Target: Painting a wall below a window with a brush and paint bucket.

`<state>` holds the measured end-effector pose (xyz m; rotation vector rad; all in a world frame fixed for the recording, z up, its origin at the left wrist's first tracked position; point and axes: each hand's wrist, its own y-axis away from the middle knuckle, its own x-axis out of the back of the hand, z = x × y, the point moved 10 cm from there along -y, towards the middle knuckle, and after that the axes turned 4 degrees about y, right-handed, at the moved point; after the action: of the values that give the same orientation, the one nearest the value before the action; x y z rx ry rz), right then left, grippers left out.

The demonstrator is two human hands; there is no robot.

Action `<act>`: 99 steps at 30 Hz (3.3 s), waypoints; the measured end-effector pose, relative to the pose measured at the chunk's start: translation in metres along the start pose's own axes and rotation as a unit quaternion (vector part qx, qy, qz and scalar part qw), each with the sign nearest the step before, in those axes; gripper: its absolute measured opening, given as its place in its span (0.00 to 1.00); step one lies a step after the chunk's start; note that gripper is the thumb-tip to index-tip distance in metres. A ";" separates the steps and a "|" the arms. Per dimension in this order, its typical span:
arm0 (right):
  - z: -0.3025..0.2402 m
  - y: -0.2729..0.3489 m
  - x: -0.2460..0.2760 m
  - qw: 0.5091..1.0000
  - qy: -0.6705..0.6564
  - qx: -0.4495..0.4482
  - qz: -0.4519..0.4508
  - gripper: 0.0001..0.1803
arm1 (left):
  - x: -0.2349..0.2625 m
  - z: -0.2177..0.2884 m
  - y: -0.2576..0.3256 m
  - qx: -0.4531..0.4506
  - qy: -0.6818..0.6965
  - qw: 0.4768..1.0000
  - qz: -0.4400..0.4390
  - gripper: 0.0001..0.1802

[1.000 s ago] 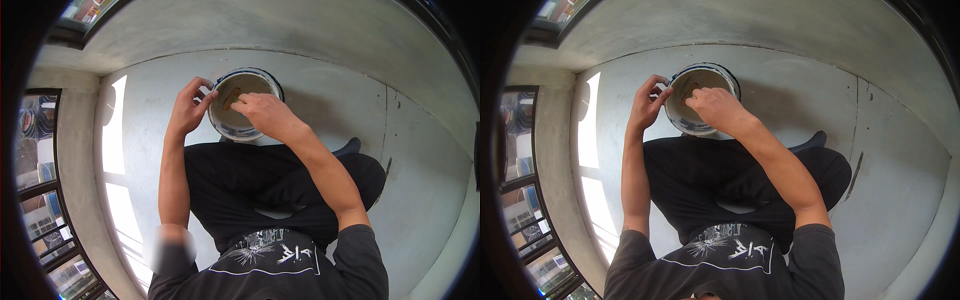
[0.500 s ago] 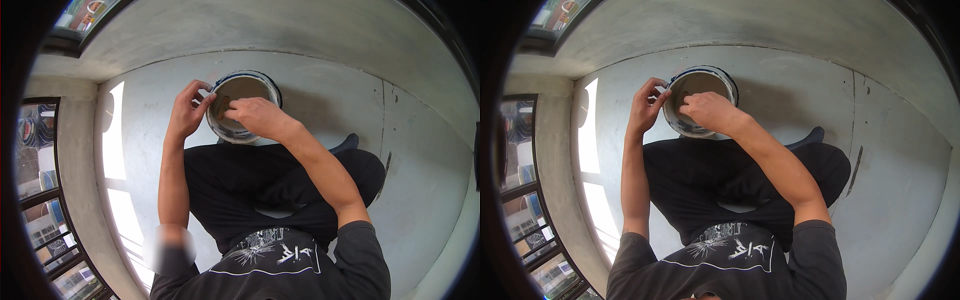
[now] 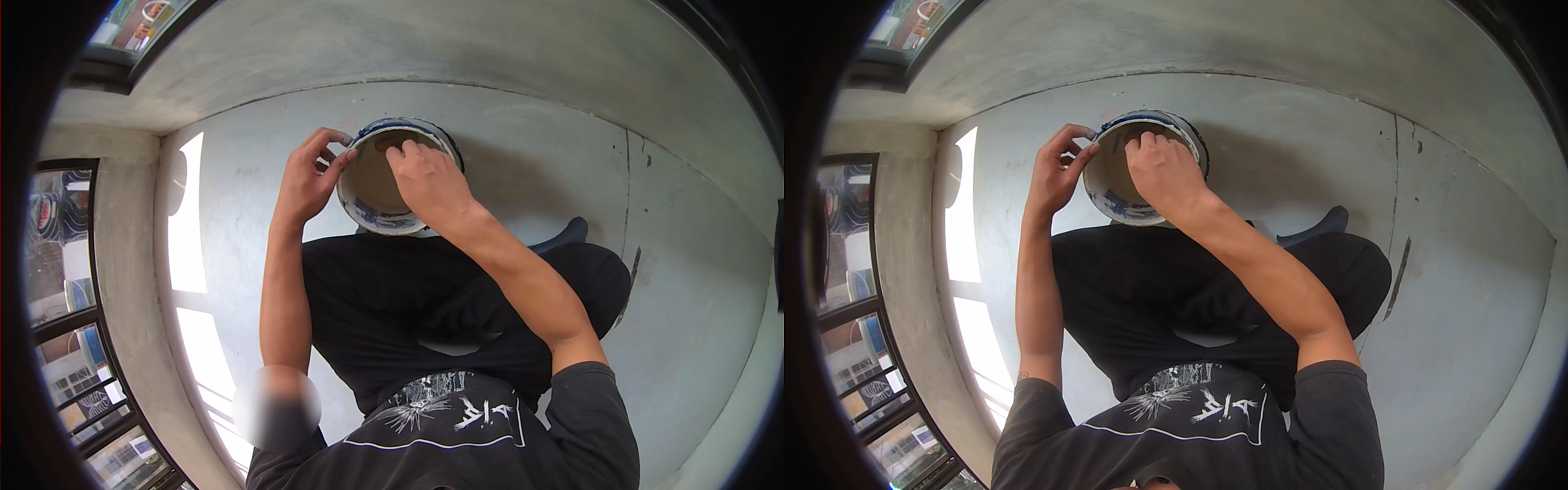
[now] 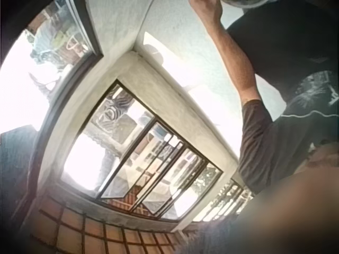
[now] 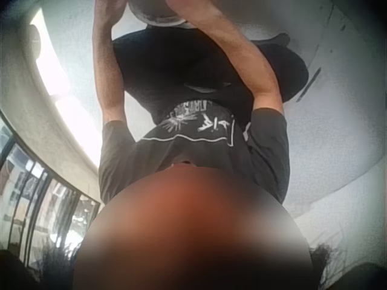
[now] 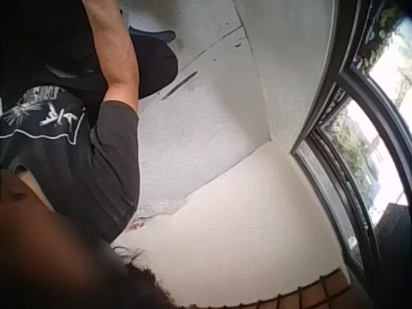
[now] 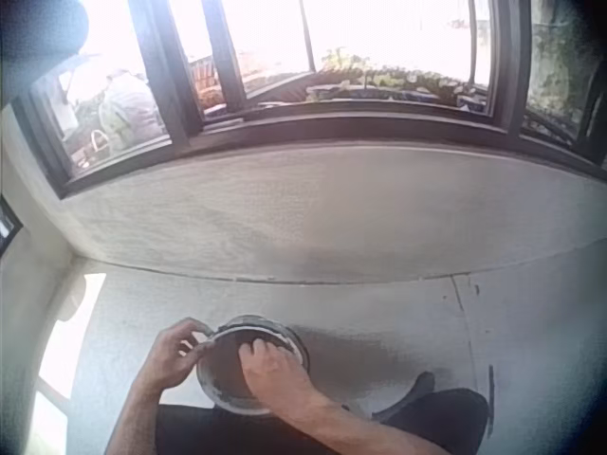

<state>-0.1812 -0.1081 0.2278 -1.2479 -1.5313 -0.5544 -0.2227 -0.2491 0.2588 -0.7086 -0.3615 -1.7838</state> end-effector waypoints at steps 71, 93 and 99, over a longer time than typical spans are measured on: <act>0.256 0.075 0.143 0.718 -0.452 -0.250 0.467 0.19 | 0.066 -0.183 -0.004 0.229 0.065 0.971 -0.016 0.21; 0.235 0.111 0.173 0.798 -0.226 -0.384 0.406 0.24 | 0.072 -0.188 0.037 0.398 0.089 0.913 0.020 0.29; 0.216 0.100 0.182 0.817 -0.179 -0.366 0.408 0.26 | 0.030 -0.155 0.002 0.304 0.142 0.942 -0.008 0.24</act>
<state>-0.1670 0.1845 0.2907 -2.5430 -0.8803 -0.3262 -0.2702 -0.3607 0.1575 -0.0102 -0.6805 -1.6299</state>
